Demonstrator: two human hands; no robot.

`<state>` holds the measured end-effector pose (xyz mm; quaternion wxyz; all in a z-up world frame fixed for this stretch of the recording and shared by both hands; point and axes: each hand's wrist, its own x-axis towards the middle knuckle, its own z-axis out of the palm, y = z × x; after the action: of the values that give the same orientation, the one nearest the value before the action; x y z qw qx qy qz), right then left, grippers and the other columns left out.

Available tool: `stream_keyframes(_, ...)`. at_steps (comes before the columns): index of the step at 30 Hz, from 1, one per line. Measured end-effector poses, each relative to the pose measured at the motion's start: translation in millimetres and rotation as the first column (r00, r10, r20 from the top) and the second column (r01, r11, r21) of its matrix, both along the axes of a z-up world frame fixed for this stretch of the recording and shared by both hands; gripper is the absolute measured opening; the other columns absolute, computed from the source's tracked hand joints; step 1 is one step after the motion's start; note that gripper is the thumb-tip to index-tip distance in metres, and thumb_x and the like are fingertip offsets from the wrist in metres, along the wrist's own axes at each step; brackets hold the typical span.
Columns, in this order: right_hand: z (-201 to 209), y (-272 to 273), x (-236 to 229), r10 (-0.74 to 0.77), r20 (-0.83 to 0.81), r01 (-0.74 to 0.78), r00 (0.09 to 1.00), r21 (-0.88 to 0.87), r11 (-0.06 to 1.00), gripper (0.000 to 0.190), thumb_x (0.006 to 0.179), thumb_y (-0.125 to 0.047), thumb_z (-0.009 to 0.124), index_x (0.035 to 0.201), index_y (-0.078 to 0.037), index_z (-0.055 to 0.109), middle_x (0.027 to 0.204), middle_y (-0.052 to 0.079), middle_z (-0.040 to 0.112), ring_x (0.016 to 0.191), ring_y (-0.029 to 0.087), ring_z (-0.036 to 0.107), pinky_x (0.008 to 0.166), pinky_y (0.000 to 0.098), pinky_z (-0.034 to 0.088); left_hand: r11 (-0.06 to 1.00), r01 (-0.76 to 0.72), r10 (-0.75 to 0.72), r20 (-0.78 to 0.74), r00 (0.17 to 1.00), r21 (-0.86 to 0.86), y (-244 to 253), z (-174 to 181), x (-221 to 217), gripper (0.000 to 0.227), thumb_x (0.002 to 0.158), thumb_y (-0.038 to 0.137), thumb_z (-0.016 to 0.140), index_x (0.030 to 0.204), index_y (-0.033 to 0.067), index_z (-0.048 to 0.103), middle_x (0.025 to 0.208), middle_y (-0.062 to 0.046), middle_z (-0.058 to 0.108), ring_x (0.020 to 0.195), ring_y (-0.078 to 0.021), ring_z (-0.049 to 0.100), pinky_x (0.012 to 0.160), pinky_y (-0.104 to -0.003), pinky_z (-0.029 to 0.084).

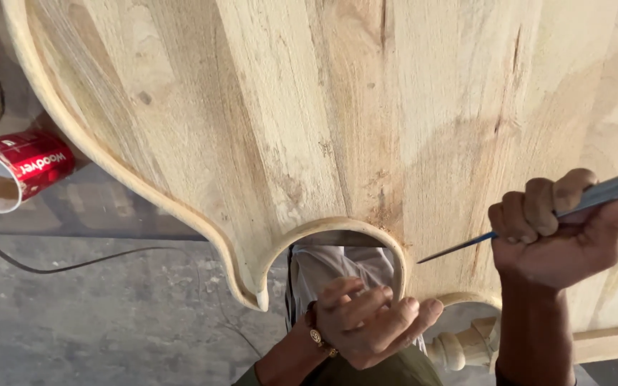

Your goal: The person fills a crack and small holes in a carved wooden furniture panel by squeezing wood filler from a small bottle into the defects, then uses a flat chisel-like scraper to level and smooth the filled areas on the panel surface.

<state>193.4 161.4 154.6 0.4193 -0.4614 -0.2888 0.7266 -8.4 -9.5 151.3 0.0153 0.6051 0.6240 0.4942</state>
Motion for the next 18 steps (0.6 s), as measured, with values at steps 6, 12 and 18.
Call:
stream_keyframes(6, -6.5, -9.2, -21.0, -0.144, 0.014, 0.144, 0.99, -0.006, 0.99, 0.056, 0.115, -0.056, 0.031, 0.089, -0.01, 0.051, 0.056, 0.0, 0.036, 0.043, 0.009, 0.025, 0.043, 0.027, 0.024, 0.961, 0.189, -0.135, 0.256, 0.957, -0.2, -9.5, -62.6, -10.7, 0.016, 0.099, 0.022, 0.071, 0.112, 0.0134, 0.074, 0.121, -0.001, 0.07, 0.095, -0.0135, 0.065, 0.091, -0.037, 0.048)
stream_keyframes(12, -24.2, -36.0, -29.7, -0.26, -0.027, 0.261, 0.965, 0.083, 0.962, 0.059, 0.116, -0.058, 0.037, 0.093, -0.007, 0.054, 0.07, 0.005, 0.043, 0.059, 0.015, 0.038, 0.058, 0.0312, 0.033, 0.721, 0.283, 0.218, 0.595, 0.774, -0.633, -5.8, -93.4, -25.6, 0.02, 0.104, 0.029, 0.061, 0.115, 0.0137, 0.07, 0.09, -0.004, 0.077, 0.078, -0.0105, 0.074, 0.075, -0.031, 0.059)
stream_keyframes(18, -13.5, -118.4, -30.5, -0.546, 0.004, 0.546, 0.838, 0.004, 0.838, 0.054, 0.111, -0.055, 0.044, 0.099, -0.004, 0.057, 0.093, 0.014, 0.056, 0.098, 0.032, 0.059, 0.1, 0.0469, 0.046, 0.45, 0.795, 0.556, 0.824, 0.107, -0.407, -20.4, -81.8, 20.9, 0.051, 0.099, 0.045, 0.063, 0.126, 0.001, 0.065, 0.1, -0.011, 0.076, 0.081, -0.0148, 0.073, 0.068, -0.027, 0.062)
